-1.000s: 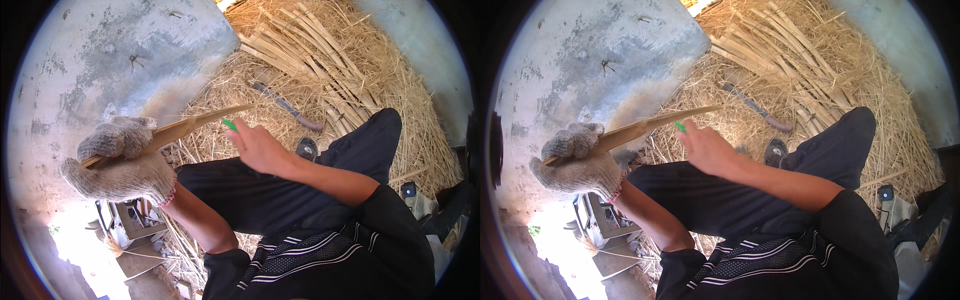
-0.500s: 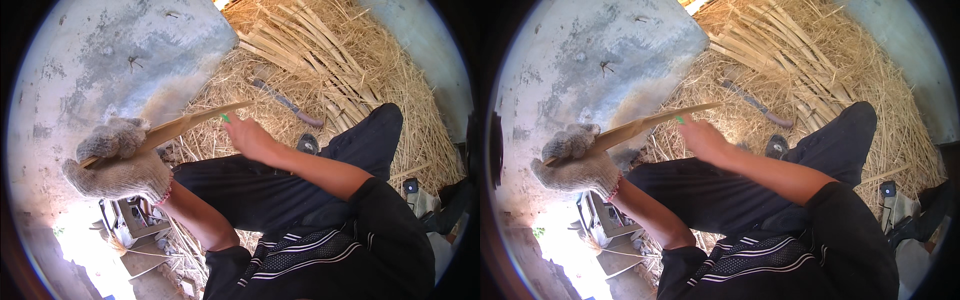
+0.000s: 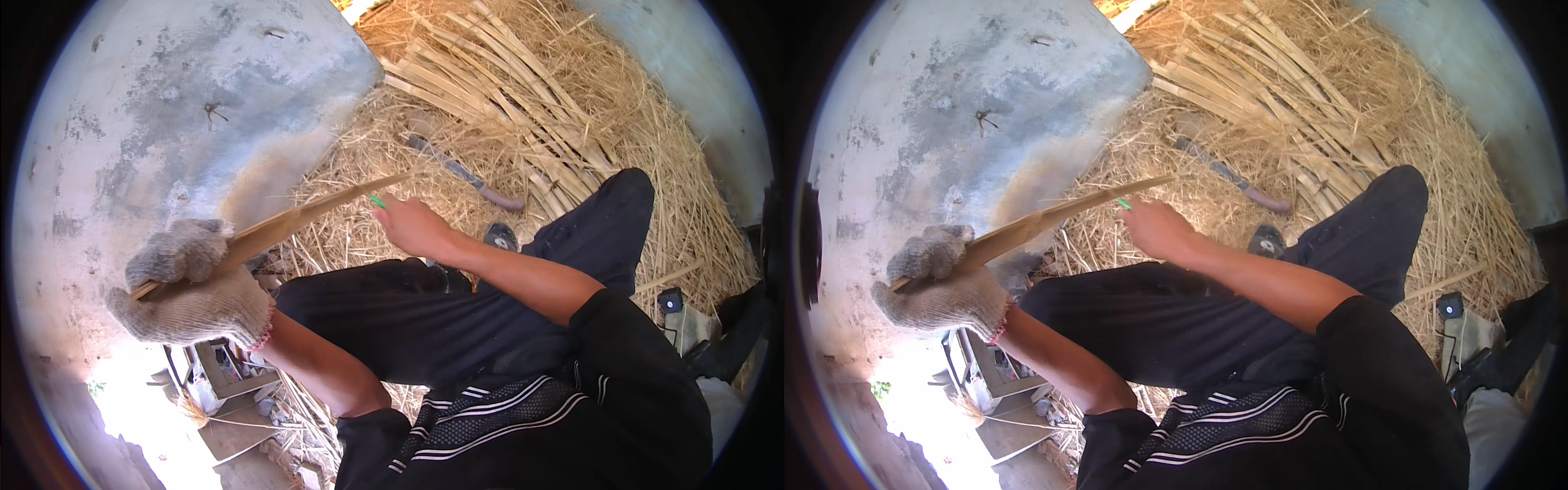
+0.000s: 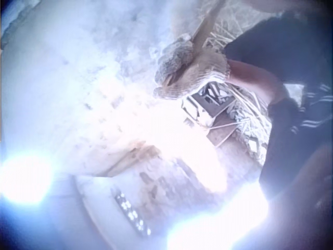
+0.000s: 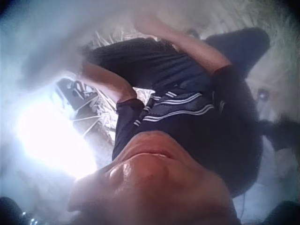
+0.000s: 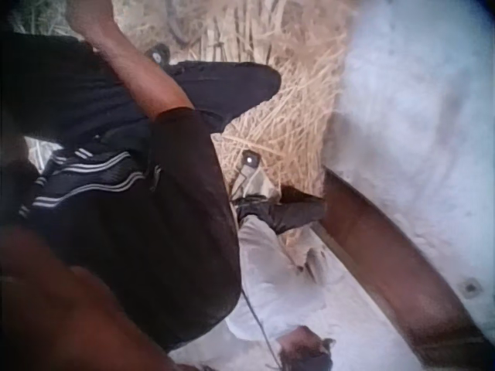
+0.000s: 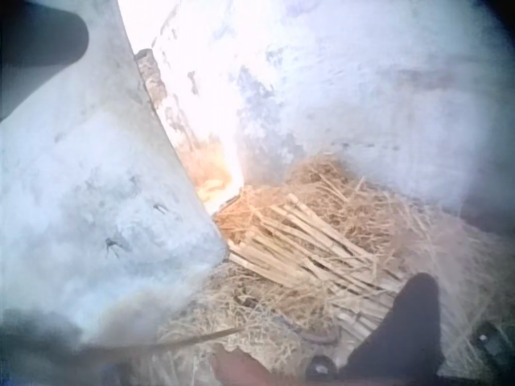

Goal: The person sits on the ground and uses a green utility knife to peel the outer layer off a long bamboo stick. They hold the stick with a gloved left hand and scrape the surface with the knife in their right hand, creating a pile of bamboo shavings.

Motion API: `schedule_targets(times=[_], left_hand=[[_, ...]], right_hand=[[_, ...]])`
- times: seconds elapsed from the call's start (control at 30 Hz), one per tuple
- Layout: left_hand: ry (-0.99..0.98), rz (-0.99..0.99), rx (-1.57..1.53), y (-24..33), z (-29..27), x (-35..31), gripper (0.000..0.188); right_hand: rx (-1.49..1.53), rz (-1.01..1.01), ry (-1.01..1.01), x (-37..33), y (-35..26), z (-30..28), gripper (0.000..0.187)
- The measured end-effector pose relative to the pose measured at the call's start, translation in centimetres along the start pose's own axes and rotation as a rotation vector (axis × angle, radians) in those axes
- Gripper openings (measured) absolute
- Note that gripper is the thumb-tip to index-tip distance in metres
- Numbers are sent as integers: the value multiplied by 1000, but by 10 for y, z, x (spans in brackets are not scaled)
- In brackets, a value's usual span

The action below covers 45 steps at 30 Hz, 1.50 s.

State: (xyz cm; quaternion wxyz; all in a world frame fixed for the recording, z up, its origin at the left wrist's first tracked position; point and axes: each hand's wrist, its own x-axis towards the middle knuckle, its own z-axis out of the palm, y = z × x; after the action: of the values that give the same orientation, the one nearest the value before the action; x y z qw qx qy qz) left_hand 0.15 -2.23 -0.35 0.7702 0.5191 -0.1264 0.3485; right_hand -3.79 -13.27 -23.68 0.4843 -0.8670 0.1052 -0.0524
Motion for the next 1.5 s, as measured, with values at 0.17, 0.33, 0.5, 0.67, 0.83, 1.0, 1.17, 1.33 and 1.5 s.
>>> schedule_targets(times=[0.17,0.33,0.5,0.67,0.83,1.0,1.17,1.33,1.5], left_hand=[[-60,122,160,2,-11,2,56],[-56,44,106,-4,-17,6,54],[3,16,12,-2,-9,7,51],[-211,7,-29,-10,-35,21,53],[-181,10,-7,-9,-36,22,56],[-334,-44,-53,-21,-72,45,59],[-331,22,-28,-22,-81,56,54],[-305,37,-121,-17,-42,25,50],[-108,116,108,-4,-26,14,56]], right_hand=[[105,-39,31,-9,-30,-1,37],[77,-45,67,10,-1,1,38],[-18,-15,62,4,1,12,39],[-11,95,-2,1,0,6,34],[47,-4,52,4,-19,4,41],[-26,-31,76,16,11,8,40],[-147,-102,40,18,9,27,28],[-390,307,-204,10,157,40,28],[-211,339,-64,11,81,17,39]])
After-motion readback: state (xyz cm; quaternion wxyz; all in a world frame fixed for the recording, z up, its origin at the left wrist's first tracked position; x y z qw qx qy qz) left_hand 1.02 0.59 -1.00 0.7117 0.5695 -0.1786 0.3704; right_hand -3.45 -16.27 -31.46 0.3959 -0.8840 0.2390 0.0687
